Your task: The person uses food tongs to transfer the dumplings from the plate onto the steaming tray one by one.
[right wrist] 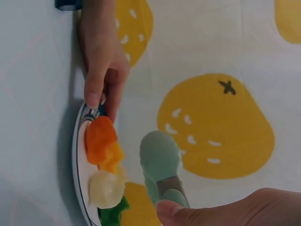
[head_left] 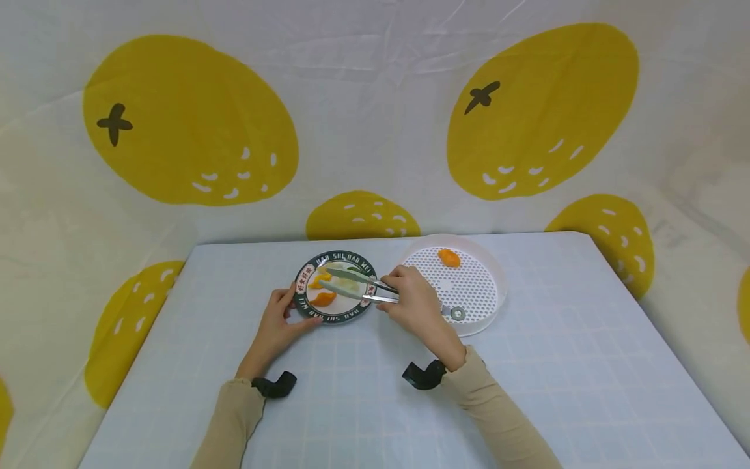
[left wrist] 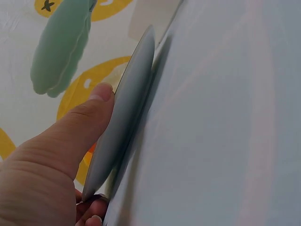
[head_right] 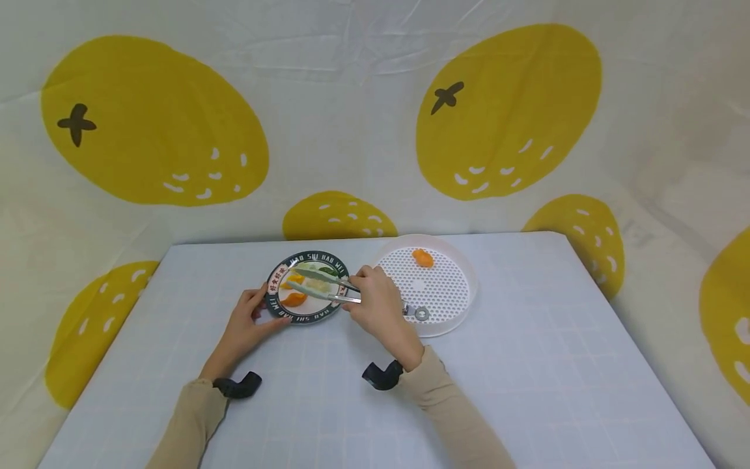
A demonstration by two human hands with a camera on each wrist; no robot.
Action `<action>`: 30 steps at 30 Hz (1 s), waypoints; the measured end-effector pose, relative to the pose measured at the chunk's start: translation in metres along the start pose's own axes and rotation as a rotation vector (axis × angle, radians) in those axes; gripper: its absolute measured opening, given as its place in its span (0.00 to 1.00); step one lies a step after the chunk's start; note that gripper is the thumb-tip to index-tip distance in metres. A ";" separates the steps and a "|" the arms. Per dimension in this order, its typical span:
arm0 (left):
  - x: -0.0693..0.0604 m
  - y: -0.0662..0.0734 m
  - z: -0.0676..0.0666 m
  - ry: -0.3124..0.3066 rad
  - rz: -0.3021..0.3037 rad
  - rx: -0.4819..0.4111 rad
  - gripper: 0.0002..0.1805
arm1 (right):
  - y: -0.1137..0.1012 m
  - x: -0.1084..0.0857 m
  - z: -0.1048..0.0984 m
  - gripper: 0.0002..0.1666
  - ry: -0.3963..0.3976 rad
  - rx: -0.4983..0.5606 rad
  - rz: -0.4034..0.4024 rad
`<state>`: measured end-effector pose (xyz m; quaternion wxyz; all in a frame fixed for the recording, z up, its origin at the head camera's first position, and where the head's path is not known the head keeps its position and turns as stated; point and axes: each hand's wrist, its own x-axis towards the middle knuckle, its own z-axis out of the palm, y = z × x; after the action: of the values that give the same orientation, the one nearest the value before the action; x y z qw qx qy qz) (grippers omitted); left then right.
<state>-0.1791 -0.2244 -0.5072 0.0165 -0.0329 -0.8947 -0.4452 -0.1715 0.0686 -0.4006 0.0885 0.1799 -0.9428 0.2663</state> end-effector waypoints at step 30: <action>-0.003 0.000 -0.002 -0.001 0.011 0.009 0.59 | 0.003 -0.010 0.037 0.25 -0.040 -0.088 -0.072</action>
<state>-0.1765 -0.2265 -0.5064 0.0184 -0.0379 -0.8964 -0.4412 -0.1661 0.0542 -0.4355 0.0871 0.2150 -0.9481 0.2176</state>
